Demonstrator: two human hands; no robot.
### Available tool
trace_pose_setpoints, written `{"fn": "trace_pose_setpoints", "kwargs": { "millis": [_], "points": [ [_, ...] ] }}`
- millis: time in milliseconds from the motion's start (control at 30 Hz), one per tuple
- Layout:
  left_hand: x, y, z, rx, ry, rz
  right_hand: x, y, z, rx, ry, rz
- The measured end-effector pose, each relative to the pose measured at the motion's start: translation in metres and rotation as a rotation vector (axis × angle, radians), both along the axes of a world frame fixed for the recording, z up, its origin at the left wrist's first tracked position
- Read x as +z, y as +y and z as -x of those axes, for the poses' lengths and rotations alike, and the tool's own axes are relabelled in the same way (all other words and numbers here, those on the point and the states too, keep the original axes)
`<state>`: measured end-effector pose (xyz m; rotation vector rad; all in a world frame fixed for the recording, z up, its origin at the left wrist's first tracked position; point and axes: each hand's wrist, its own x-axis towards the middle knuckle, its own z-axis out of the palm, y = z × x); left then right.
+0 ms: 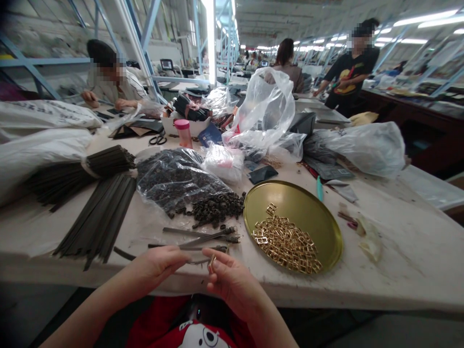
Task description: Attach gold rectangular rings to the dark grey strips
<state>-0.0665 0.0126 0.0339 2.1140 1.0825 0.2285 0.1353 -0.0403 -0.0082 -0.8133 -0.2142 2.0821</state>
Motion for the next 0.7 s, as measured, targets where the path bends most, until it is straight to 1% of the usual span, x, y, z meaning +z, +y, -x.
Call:
{"fn": "trace_pose_setpoints", "kwargs": {
  "millis": [100, 167, 233, 333, 367, 467, 533, 600, 700],
  "points": [
    [0.001, 0.001, 0.001, 0.001, 0.067, -0.061, -0.001, -0.001, 0.001, 0.02, 0.011, 0.016],
    [0.0, 0.001, -0.001, 0.012, 0.035, -0.041, -0.002, -0.002, 0.003, 0.019, 0.0, 0.026],
    [-0.005, -0.001, -0.005, 0.03, -0.026, 0.024, -0.003, -0.003, 0.005, 0.009, -0.02, 0.021],
    [-0.017, -0.007, -0.016, 0.045, -0.101, 0.168, -0.007, -0.004, 0.012, -0.021, -0.063, -0.013],
    [-0.021, -0.01, -0.02, 0.067, -0.136, 0.21, -0.009, -0.005, 0.014, -0.03, -0.088, -0.028],
    [-0.03, -0.018, -0.033, 0.193, -0.25, 0.285, -0.015, -0.007, 0.022, -0.077, -0.22, -0.109],
    [-0.031, -0.021, -0.038, 0.243, -0.303, 0.336, -0.017, -0.008, 0.027, -0.148, -0.337, -0.2],
    [-0.03, -0.023, -0.041, 0.246, -0.364, 0.42, -0.016, -0.009, 0.03, -0.2, -0.418, -0.265],
    [-0.028, -0.024, -0.042, 0.226, -0.463, 0.546, -0.012, -0.01, 0.032, -0.206, -0.45, -0.271]
  ]
}}
